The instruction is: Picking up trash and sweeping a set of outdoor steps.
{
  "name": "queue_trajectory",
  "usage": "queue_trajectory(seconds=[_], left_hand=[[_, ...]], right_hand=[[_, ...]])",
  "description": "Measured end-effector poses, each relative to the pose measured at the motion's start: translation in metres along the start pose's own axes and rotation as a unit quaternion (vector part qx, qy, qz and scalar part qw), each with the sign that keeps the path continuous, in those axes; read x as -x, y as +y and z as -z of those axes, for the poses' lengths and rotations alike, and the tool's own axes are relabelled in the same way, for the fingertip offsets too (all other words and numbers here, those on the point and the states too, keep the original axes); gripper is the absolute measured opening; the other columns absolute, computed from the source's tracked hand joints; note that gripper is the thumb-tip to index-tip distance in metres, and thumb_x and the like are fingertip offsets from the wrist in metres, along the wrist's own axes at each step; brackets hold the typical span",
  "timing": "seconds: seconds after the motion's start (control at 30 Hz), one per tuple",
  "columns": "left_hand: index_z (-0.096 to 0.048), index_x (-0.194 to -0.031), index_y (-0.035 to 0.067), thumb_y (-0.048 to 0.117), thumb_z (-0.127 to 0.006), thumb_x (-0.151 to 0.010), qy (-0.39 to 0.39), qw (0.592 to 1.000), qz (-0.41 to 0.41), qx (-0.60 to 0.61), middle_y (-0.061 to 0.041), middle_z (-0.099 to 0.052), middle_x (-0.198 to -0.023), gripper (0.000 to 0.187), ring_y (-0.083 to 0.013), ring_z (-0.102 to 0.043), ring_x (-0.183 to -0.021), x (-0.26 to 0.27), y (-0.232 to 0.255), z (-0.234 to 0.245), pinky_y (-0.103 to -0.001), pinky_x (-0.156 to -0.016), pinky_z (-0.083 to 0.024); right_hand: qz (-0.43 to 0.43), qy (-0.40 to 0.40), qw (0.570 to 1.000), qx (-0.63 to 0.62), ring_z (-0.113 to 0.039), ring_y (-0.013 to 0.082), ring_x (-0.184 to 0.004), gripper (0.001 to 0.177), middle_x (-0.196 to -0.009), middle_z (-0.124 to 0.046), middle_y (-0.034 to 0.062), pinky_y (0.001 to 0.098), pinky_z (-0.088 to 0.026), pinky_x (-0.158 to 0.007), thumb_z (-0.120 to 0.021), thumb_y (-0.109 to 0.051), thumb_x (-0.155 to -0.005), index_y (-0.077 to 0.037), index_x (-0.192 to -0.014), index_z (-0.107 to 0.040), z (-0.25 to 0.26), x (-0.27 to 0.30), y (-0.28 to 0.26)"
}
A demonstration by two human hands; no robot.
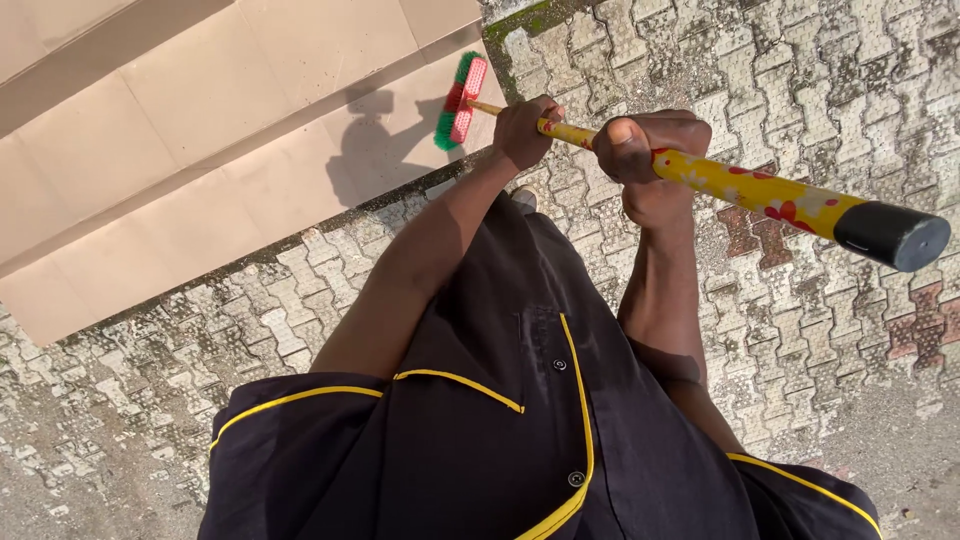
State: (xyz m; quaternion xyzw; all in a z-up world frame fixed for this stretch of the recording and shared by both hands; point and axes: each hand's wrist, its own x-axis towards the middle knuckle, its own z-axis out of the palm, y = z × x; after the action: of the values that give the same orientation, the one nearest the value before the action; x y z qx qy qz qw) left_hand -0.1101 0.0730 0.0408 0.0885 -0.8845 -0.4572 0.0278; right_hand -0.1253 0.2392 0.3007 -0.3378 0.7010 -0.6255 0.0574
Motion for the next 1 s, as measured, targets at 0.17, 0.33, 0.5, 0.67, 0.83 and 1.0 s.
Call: queue_trajectory(seconds=[0.17,0.33,0.5,0.67,0.83,1.0], left_hand=[[-0.072,-0.095,0.017,0.018,-0.069,-0.088,-0.062,0.996,-0.055,-0.019,-0.010,-0.073,-0.077,0.008,-0.0335,-0.071,-0.078,-0.009,0.014,-0.031,-0.049,-0.076,-0.050],[-0.070,-0.096,0.020,0.012,-0.070,-0.076,-0.131,0.988,-0.077,-0.025,-0.003,-0.072,-0.074,0.021,-0.0286,-0.070,-0.078,-0.009,0.034,-0.036,-0.050,-0.081,-0.044],[-0.069,-0.080,0.018,0.018,-0.070,-0.094,-0.148,0.982,-0.116,-0.020,-0.004,-0.066,-0.070,0.015,-0.0268,-0.067,-0.071,0.001,0.053,-0.006,-0.045,-0.092,-0.044],[-0.069,-0.074,0.015,0.023,-0.075,-0.090,-0.032,0.995,-0.093,-0.027,-0.005,-0.069,-0.069,0.019,-0.0287,-0.068,-0.070,0.015,0.026,0.013,-0.047,-0.078,-0.048],[-0.070,-0.088,0.011,0.016,-0.077,-0.088,0.017,0.996,-0.080,0.032,-0.009,-0.074,-0.081,0.008,-0.0333,-0.071,-0.074,0.033,-0.012,0.034,-0.046,-0.067,-0.053],[-0.066,-0.103,0.011,0.002,-0.068,-0.085,0.020,0.991,-0.081,0.108,-0.010,-0.076,-0.089,0.020,-0.0335,-0.075,-0.085,0.046,-0.035,0.040,-0.043,-0.072,-0.056]], right_hand=[[-0.009,0.066,0.996,-0.064,-0.043,0.0137,-0.040,0.065,-0.055,-0.047,0.0059,0.0293,-0.034,-0.040,-0.058,-0.038,-0.116,-0.003,-0.062,-0.048,0.022,0.014,-0.009],[0.001,0.074,0.995,-0.069,-0.041,0.0133,-0.038,0.067,-0.054,-0.045,0.0061,0.0289,-0.031,-0.039,-0.059,-0.040,-0.114,-0.003,-0.060,-0.046,0.036,0.018,-0.027],[0.048,0.023,0.993,-0.103,-0.040,0.0148,-0.038,0.067,-0.051,-0.043,0.0068,0.0297,-0.031,-0.040,-0.058,-0.041,-0.113,-0.004,-0.059,-0.044,0.038,0.007,-0.051],[0.059,0.004,0.983,-0.175,-0.039,0.0145,-0.037,0.065,-0.051,-0.042,0.0056,0.0297,-0.031,-0.039,-0.061,-0.036,-0.111,-0.006,-0.057,-0.042,0.018,0.001,-0.035],[0.035,0.020,0.988,-0.146,-0.040,0.0143,-0.038,0.062,-0.053,-0.044,0.0065,0.0291,-0.030,-0.039,-0.062,-0.030,-0.112,-0.004,-0.058,-0.046,-0.026,-0.001,-0.020],[0.062,-0.035,0.976,-0.208,-0.056,0.0182,-0.053,0.041,-0.060,-0.053,0.0076,0.0329,-0.047,-0.051,-0.071,-0.030,-0.104,0.000,-0.082,-0.054,-0.049,-0.009,-0.010]])
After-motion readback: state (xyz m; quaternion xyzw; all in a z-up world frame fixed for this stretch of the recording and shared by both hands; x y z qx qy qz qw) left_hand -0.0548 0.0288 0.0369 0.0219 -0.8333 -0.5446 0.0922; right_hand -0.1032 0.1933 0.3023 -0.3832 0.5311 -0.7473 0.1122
